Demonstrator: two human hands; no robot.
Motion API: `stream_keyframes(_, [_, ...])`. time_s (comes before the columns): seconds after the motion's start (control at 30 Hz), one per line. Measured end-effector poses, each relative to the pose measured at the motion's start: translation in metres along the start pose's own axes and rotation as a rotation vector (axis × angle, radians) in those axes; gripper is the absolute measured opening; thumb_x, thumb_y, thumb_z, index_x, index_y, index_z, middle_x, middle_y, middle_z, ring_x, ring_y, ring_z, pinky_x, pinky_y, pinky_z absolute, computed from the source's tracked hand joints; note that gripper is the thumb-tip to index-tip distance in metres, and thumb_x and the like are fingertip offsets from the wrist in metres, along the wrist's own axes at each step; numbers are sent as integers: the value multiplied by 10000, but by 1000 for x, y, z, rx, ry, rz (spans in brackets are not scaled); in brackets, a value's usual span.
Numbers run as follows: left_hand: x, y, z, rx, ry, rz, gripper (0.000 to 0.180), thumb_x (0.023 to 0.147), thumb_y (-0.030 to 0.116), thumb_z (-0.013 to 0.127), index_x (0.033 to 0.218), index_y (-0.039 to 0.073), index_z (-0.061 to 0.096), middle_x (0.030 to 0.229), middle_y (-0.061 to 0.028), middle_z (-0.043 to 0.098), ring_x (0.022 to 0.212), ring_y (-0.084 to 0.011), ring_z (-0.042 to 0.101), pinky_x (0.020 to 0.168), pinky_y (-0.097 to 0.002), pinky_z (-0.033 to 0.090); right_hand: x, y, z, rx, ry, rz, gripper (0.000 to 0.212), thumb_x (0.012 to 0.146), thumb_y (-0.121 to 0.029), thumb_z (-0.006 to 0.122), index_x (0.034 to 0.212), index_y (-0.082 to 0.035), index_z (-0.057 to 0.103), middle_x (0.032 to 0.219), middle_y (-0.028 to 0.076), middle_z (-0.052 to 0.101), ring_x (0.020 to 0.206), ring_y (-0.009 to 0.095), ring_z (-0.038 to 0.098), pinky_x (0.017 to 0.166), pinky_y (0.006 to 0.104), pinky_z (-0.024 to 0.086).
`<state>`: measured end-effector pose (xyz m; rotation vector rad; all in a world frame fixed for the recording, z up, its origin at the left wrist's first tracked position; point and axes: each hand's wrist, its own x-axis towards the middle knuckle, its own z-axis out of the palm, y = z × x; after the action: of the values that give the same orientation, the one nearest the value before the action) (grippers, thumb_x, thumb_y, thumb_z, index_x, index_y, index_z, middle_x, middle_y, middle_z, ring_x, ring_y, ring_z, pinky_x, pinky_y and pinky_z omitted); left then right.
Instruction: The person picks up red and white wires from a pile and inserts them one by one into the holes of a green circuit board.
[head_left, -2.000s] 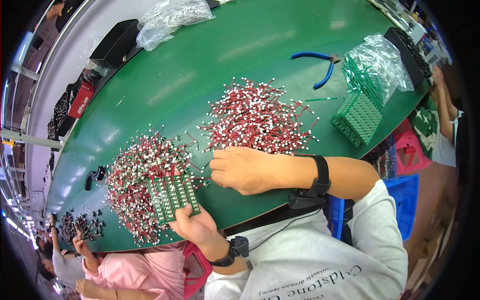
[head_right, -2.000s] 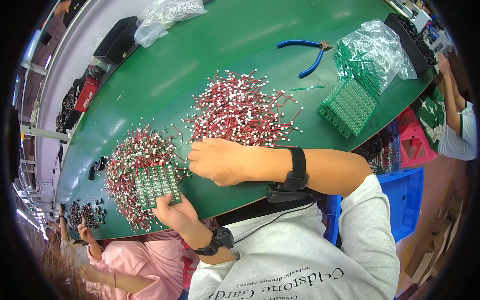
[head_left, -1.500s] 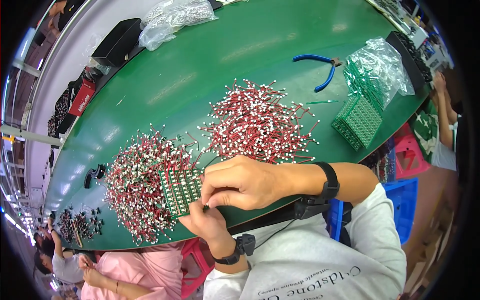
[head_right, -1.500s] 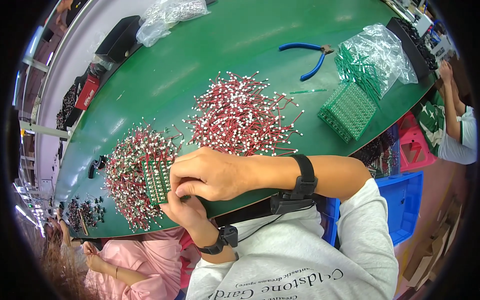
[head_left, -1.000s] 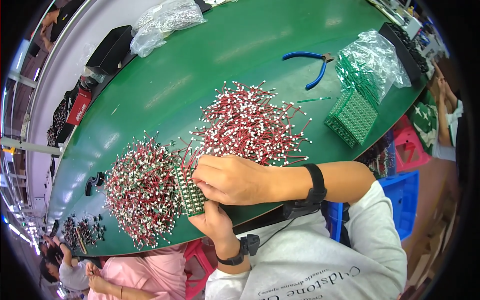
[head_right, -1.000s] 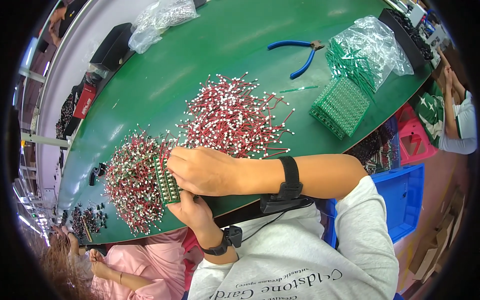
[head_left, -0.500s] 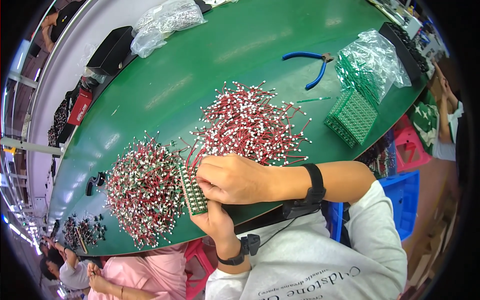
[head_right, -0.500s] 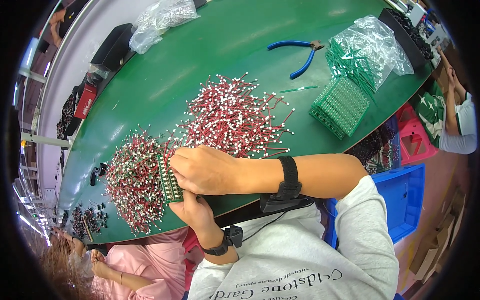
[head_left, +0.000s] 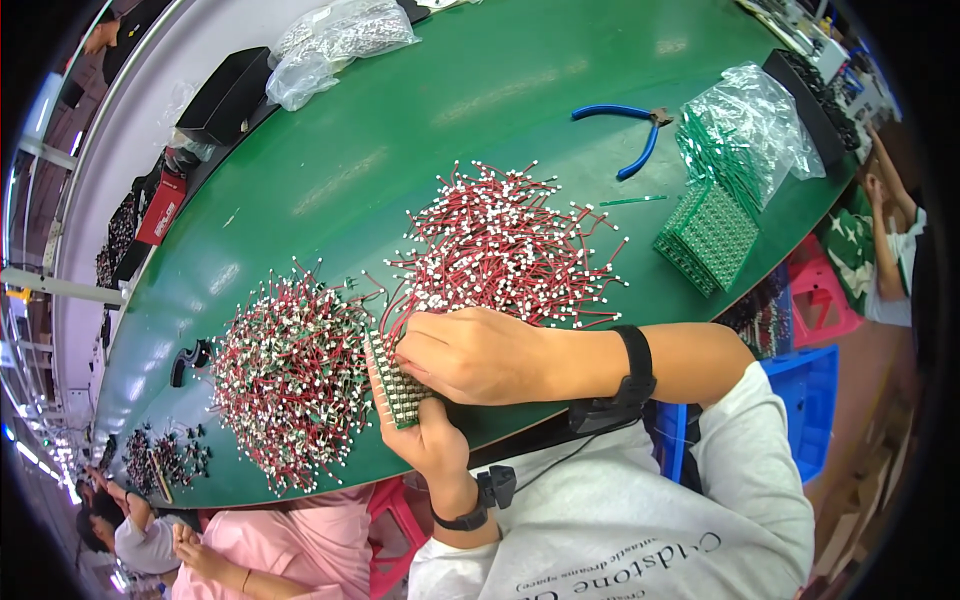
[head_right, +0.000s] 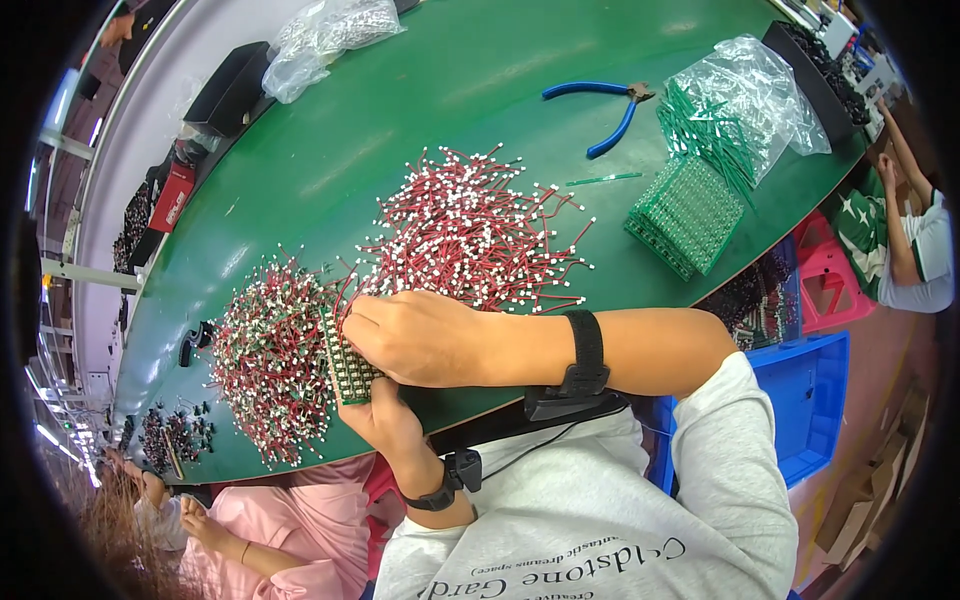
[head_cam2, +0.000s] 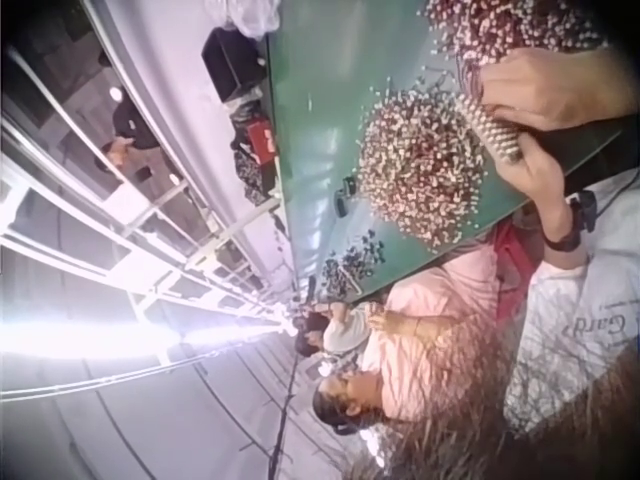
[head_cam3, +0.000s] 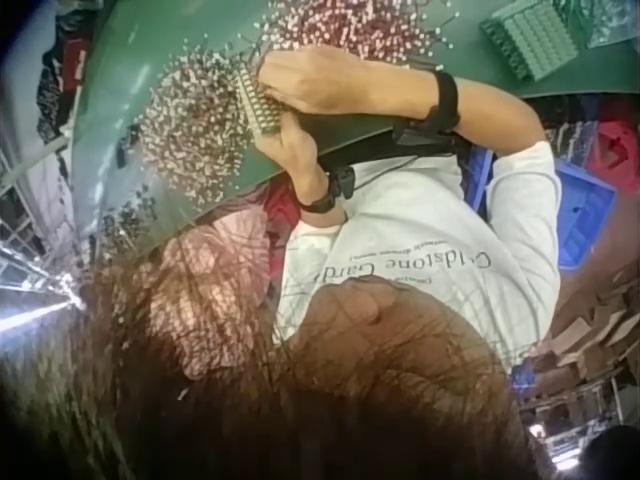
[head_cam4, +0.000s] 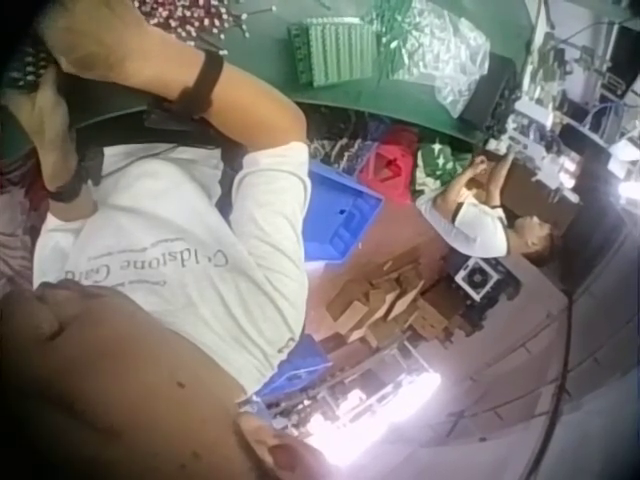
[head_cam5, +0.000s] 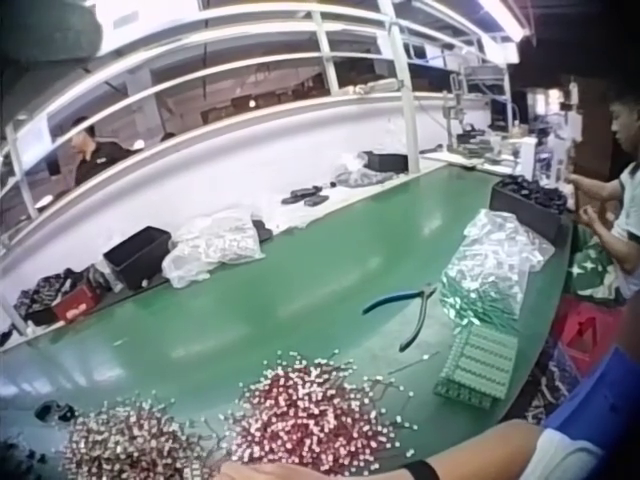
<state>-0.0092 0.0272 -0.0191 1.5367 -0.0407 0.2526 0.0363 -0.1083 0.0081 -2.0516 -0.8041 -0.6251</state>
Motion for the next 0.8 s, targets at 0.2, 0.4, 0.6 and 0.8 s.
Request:
stream_keyframes(0.2, [0,3,1,40,-18,43,672,740,-153,383,1410,-97,386,1108,-112,607,976,-163,597,901,-271,466,1,-1,1,-20,46,20,155,795,-70,670,812,-18,525,732,92,501,574,273,582,505,361,502])
stream_keyframes(0.4, [7,1,-3,-152,59,-13,574,743,-141,417,1314,-121,466,1130,-132,602,1007,-183,598,910,-304,480,8,2,-5,22,101,27,139,795,-76,683,856,-19,571,763,98,549,570,269,585,495,356,492])
stream_keyframes(0.6, [21,11,-14,-335,269,23,564,646,-110,402,1201,-142,495,1126,-216,584,1002,-317,621,918,-473,537,9,36,-21,-94,-82,217,172,792,-144,713,945,-87,660,852,80,563,806,267,598,663,383,500])
stream_keyframes(0.8, [24,3,-30,-311,308,28,560,640,-96,389,1188,-134,499,1149,-223,572,993,-336,625,903,-476,555,3,35,-5,-245,-208,214,202,763,-169,735,911,-73,637,928,75,553,905,246,554,704,371,498])
